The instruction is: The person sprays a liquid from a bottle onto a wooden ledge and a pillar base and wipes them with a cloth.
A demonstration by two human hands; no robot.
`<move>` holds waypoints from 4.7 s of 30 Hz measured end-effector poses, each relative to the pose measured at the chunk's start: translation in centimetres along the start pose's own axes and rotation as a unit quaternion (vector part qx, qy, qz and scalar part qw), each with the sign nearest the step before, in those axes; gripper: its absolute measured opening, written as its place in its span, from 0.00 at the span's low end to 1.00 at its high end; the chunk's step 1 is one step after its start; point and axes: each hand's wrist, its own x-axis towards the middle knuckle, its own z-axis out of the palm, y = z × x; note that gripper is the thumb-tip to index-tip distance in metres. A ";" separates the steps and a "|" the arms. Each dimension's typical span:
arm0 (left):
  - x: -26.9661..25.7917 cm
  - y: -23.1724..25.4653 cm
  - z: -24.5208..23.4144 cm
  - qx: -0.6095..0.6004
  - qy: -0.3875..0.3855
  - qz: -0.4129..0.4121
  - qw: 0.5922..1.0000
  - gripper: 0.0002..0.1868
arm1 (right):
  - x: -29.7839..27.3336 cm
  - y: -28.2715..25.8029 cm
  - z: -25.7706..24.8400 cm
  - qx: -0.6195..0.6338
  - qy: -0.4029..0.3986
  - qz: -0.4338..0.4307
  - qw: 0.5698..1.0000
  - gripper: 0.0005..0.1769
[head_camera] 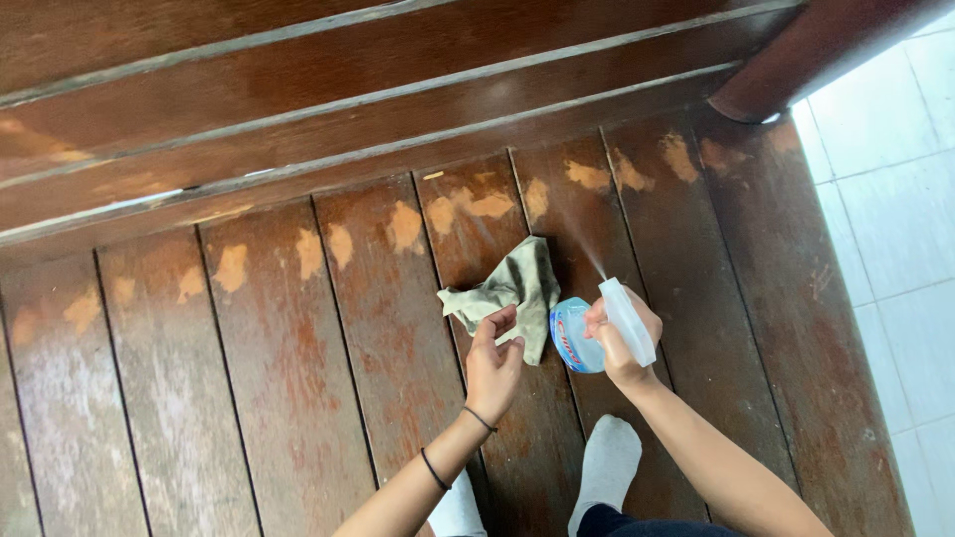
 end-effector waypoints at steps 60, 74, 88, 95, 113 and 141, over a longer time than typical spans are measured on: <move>-0.6 -2.1 -2.9 -0.016 0.070 -0.004 0.997 0.20 | 0.6 0.1 4.8 -0.008 -0.106 -0.050 0.993 0.11; 2.2 -4.1 -4.7 0.321 0.035 0.151 0.934 0.26 | -6.5 0.2 5.2 -0.004 -0.355 -0.061 0.933 0.22; 8.1 -13.3 -5.7 0.663 -0.124 0.157 0.722 0.39 | 1.7 6.7 5.2 -0.397 -0.476 0.123 0.776 0.56; 9.0 -8.4 -4.4 0.599 -0.095 0.147 0.782 0.33 | 1.5 14.7 6.2 -0.339 -0.314 -0.041 0.886 0.35; 20.6 31.8 23.6 0.102 -0.087 0.522 0.843 0.41 | 33.5 -11.0 -12.8 0.225 0.197 -0.255 0.920 0.40; 24.8 23.3 -3.9 0.012 -0.049 0.415 0.908 0.27 | 29.7 -13.0 17.6 -0.077 0.222 -0.295 0.926 0.20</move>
